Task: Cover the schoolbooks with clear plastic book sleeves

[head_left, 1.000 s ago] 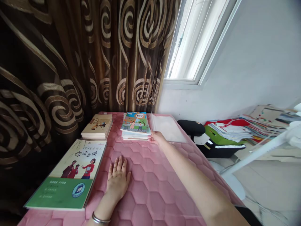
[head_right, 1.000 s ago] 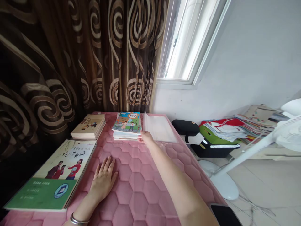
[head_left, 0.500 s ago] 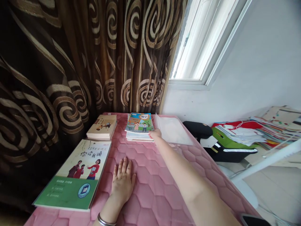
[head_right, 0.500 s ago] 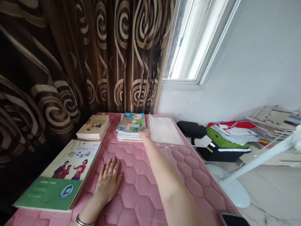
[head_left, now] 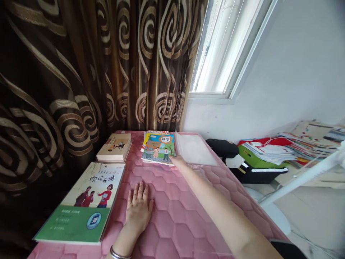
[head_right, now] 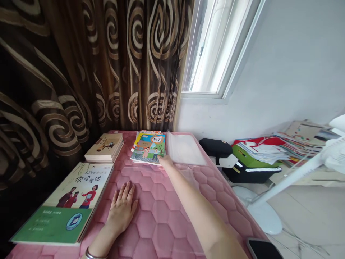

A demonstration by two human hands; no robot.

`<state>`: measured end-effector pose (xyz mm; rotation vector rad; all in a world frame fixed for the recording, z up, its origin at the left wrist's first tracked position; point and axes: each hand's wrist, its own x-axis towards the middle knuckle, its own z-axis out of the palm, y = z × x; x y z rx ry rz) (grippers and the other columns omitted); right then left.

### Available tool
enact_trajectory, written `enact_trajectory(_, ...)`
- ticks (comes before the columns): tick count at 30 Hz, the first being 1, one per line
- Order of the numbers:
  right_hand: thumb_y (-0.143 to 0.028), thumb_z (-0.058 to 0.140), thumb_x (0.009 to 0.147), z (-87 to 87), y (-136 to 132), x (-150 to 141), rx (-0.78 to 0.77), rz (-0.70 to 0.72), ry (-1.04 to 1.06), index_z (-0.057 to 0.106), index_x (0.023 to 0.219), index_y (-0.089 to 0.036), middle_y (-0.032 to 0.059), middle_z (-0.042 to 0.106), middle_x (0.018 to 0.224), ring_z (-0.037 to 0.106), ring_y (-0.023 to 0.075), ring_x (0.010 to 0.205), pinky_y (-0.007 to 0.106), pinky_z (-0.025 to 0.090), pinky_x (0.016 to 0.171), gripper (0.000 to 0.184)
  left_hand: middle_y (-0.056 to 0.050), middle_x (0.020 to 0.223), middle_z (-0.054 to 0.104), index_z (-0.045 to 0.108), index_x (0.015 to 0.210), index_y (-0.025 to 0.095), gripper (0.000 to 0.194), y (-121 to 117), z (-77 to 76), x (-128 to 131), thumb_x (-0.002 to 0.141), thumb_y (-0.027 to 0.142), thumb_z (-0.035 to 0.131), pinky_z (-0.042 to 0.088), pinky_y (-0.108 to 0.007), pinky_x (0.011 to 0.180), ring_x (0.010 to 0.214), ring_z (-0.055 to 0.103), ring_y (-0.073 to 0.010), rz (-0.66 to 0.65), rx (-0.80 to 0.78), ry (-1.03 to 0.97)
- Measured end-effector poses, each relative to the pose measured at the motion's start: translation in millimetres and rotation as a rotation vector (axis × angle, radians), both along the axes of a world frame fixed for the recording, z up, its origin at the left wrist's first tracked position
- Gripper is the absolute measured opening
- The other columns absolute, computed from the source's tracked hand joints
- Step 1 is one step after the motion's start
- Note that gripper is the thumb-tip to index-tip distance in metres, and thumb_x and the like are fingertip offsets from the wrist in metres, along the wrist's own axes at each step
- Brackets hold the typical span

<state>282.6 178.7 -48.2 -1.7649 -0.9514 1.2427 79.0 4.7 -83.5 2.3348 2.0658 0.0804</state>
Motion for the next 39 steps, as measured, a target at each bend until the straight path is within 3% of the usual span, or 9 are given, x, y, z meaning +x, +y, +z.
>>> enact_trajectory(4, -0.036, 0.057, 0.092, 15.7, 2, -11, -0.032, -0.007, 0.132, 0.055, 0.120, -0.016, 0.0076, 0.059, 0.117, 0.062, 0.0192, 0.096, 0.039, 0.054, 0.080, 0.034, -0.007, 0.154, 0.021, 0.031, 0.146, 0.018, 0.057, 0, 0.1, 0, 0.092, 0.033, 0.036, 0.019, -0.051, 0.116, 0.143, 0.023, -0.0261, 0.000, 0.009, -0.001)
enact_trajectory(8, -0.030, 0.051, 0.095, 34.0, -12, -17, 0.079, -0.015, 0.187, 0.053, 0.116, -0.018, 0.0011, 0.063, 0.086, 0.063, 0.0108, 0.064, 0.021, 0.050, 0.051, 0.025, -0.008, 0.154, 0.023, 0.033, 0.145, 0.017, 0.056, 0, -0.1, -1, 0.091, 0.033, 0.037, 0.021, -0.051, 0.116, 0.142, 0.025, -0.0266, -0.006, 0.029, -0.004)
enact_trajectory(13, -0.041, 0.060, 0.085, 47.6, -76, 16, 0.242, 0.014, 0.217, 0.056, 0.102, -0.021, -0.0053, 0.054, 0.062, 0.050, 0.0081, 0.041, 0.017, 0.033, 0.033, 0.027, -0.009, 0.154, 0.024, 0.035, 0.145, 0.016, 0.056, 0, -0.8, -2, 0.092, 0.035, 0.036, 0.021, -0.051, 0.116, 0.142, 0.026, -0.0266, -0.017, 0.049, 0.010)
enact_trajectory(16, -0.058, 0.058, 0.078, 39.3, -141, 55, 0.331, 0.080, 0.163, 0.057, 0.107, -0.023, -0.0057, 0.051, 0.056, 0.040, 0.0087, 0.035, 0.021, 0.031, 0.033, 0.046, -0.009, 0.154, 0.024, 0.034, 0.145, 0.016, 0.056, 0, -2.9, -3, 0.092, 0.034, 0.036, 0.020, -0.050, 0.116, 0.142, 0.026, -0.0263, -0.019, 0.054, 0.015)
enact_trajectory(20, -0.069, 0.050, 0.074, 8.9, -223, 98, 0.208, 0.050, 0.022, 0.057, 0.114, -0.026, -0.0063, 0.043, 0.048, 0.035, 0.0110, 0.031, 0.025, 0.027, 0.033, 0.059, -0.008, 0.155, 0.023, 0.032, 0.146, 0.016, 0.057, 1, -5.9, -2, 0.093, 0.035, 0.035, 0.020, -0.050, 0.116, 0.142, 0.026, -0.0261, -0.014, 0.057, 0.035)
enact_trajectory(24, -0.070, 0.048, 0.074, -23.9, -262, 122, 0.089, 0.122, -0.019, 0.060, 0.105, -0.027, -0.0060, 0.046, 0.046, 0.043, 0.0134, 0.031, 0.025, 0.032, 0.034, 0.054, -0.008, 0.155, 0.024, 0.033, 0.146, 0.016, 0.056, 1, -7.4, -2, 0.093, 0.036, 0.033, 0.019, -0.049, 0.116, 0.142, 0.026, -0.0259, -0.022, 0.071, 0.063)
enact_trajectory(30, -0.062, 0.062, 0.069, -24.5, -235, 149, -0.051, 0.332, -0.307, 0.060, 0.070, -0.022, 0.0016, 0.065, 0.064, 0.061, 0.0173, 0.055, 0.023, 0.042, 0.044, 0.040, -0.008, 0.154, 0.026, 0.034, 0.146, 0.016, 0.056, 1, -6.5, -1, 0.093, 0.035, 0.034, 0.020, -0.049, 0.116, 0.142, 0.027, -0.0257, -0.018, 0.072, 0.074)
enact_trajectory(34, -0.057, 0.054, 0.080, -15.2, -190, 153, -0.097, 0.278, -0.476, 0.057, 0.065, -0.021, 0.0026, 0.064, 0.061, 0.061, 0.0182, 0.055, 0.024, 0.041, 0.045, 0.039, -0.009, 0.154, 0.026, 0.034, 0.146, 0.016, 0.056, 0, -6.1, -1, 0.093, 0.035, 0.035, 0.019, -0.049, 0.116, 0.142, 0.027, -0.0259, -0.023, 0.075, 0.071)
enact_trajectory(39, -0.046, 0.042, 0.092, -28.0, -161, 136, 0.067, 0.171, -0.960, 0.060, 0.072, -0.018, 0.0111, 0.069, 0.078, 0.065, 0.0239, 0.076, 0.027, 0.040, 0.057, 0.038, -0.010, 0.154, 0.028, 0.035, 0.145, 0.016, 0.056, 1, -4.9, -3, 0.093, 0.035, 0.036, 0.020, -0.049, 0.116, 0.142, 0.028, -0.0256, -0.029, 0.079, 0.053)
